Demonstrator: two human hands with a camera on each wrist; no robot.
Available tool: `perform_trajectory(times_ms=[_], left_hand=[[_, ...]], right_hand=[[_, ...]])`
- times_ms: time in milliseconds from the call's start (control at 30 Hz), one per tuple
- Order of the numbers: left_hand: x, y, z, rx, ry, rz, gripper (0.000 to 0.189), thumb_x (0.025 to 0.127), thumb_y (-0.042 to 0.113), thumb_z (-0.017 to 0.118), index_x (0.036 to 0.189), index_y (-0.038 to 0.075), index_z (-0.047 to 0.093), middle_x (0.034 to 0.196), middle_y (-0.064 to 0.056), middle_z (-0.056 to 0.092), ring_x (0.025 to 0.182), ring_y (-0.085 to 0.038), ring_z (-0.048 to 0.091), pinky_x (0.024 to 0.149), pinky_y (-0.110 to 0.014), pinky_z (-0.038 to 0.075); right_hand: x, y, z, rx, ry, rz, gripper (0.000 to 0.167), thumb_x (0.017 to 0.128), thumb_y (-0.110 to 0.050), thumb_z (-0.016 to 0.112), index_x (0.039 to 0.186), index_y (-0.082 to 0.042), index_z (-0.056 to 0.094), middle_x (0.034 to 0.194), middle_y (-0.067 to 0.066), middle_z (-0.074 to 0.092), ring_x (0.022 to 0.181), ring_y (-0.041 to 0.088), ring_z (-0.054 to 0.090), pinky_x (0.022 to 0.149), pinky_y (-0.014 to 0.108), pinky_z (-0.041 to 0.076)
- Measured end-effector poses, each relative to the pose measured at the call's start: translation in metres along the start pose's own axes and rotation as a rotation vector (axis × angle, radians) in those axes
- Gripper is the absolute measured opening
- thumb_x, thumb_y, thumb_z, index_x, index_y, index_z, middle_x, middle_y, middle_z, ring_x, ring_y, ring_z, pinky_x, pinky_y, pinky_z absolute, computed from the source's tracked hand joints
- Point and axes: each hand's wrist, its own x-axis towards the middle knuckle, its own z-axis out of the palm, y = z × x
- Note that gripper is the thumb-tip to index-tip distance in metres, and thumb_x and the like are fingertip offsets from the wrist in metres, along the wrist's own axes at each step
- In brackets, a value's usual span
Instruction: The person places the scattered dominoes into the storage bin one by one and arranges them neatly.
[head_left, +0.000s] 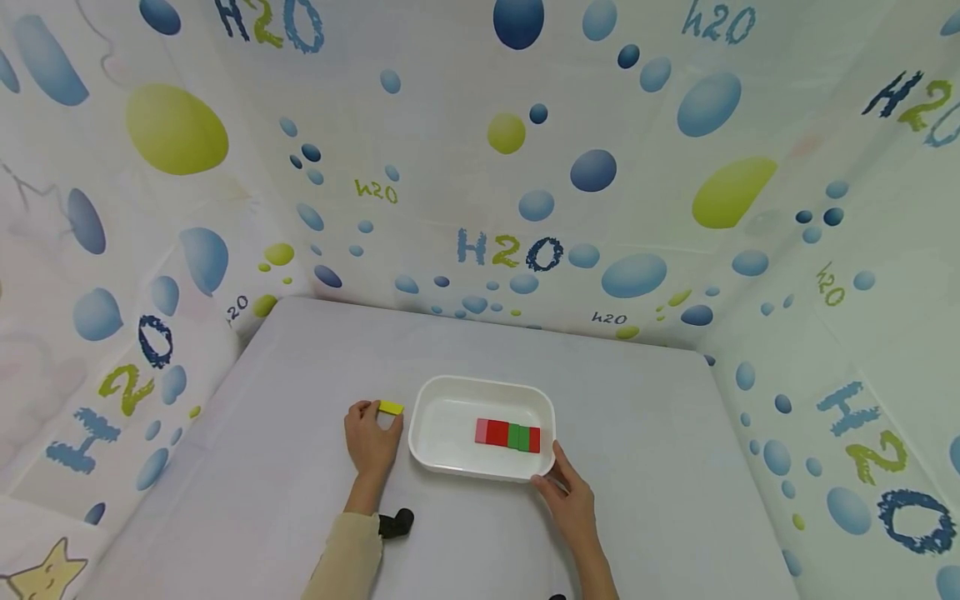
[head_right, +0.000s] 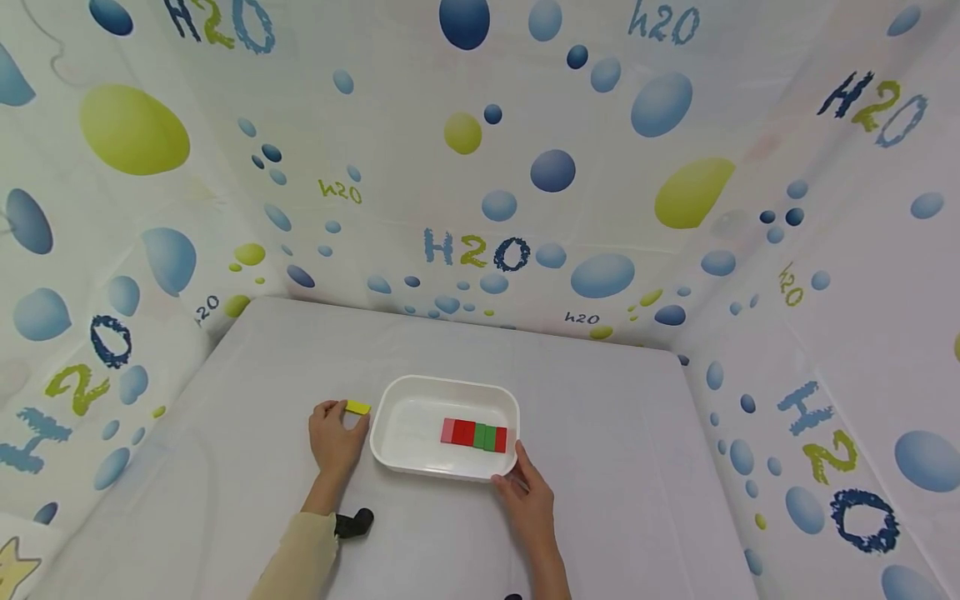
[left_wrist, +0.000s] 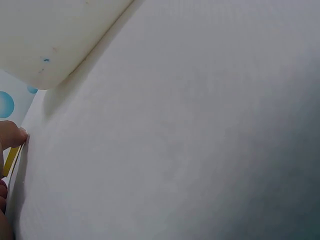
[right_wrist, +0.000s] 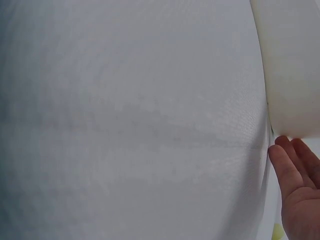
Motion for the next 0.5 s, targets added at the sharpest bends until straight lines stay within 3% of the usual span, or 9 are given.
perform_trajectory(times_ms=[333,500], left_hand=[[-0.0011,0.0016,-0.0027,-0.084,0.069,-0.047,0.051,0.080,0.006,0.073,0.127,-0.007,0.059,0.121,-0.026,0.057,0.115,-0.043,0.054,0.099,-0.055,0.043],[-0.0008,0.0016,-0.0037,-0.162,0.104,-0.073,0.051,0.080,-0.004,0.069,0.129,-0.010,0.056,0.116,-0.026,0.055,0.100,-0.039,0.059,0.089,-0.049,0.049]], right_hand=[[-0.0002,-0.0031,-0.0008,0.019,0.004,-0.007,0.070,0.084,-0.005,0.074,0.146,-0.003,0.042,0.143,0.023,0.050,0.117,0.041,0.059,0.090,0.033,0.053],[-0.0007,-0.0032,-0.0004,0.022,0.005,0.001,0.070,0.083,-0.004,0.074,0.146,-0.002,0.043,0.143,0.024,0.050,0.116,0.041,0.059,0.090,0.032,0.053]])
